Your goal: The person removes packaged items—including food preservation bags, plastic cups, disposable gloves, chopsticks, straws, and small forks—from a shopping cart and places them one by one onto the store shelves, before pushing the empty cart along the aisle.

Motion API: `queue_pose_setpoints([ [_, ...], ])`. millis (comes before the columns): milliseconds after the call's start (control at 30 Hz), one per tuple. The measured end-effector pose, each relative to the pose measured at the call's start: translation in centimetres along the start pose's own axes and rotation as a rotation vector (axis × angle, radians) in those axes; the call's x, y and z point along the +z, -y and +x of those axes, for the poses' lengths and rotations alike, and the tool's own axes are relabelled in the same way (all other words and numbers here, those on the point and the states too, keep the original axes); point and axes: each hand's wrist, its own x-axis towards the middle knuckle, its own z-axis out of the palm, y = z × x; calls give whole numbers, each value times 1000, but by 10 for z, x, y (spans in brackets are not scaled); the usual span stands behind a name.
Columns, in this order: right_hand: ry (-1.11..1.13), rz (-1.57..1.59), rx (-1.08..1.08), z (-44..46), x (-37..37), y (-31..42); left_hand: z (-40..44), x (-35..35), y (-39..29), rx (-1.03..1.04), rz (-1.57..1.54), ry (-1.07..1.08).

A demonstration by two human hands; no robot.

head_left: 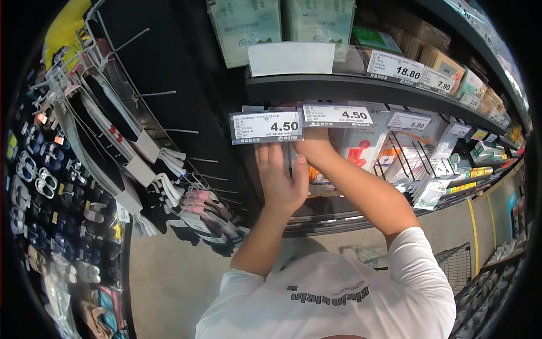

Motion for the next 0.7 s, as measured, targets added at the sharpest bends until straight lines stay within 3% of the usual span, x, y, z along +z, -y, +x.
queue_pose_setpoints([
  [200,-37,158,97,-7,1,-4,8,9,4,-52,-57,-60],
  [300,-59,237,156,-10,0,-4,11,13,13,-8,9,-20],
  [367,-76,290,207,-12,-2,-3,12,18,23,-51,-113,98],
  [400,-11,601,515,-10,-17,13,9,20,27,-51,-122,107],
  [500,-182,620,517,-58,-29,7,5,26,31,-105,-106,156],
  [567,-259,681,527,-100,-46,2,-2,28,20,-115,-20,46],
  [633,-232,624,629,-155,-72,-18,-2,31,19,-135,8,52],
  [700,-285,581,844,-208,-103,-23,9,33,20,-22,-9,30],
])
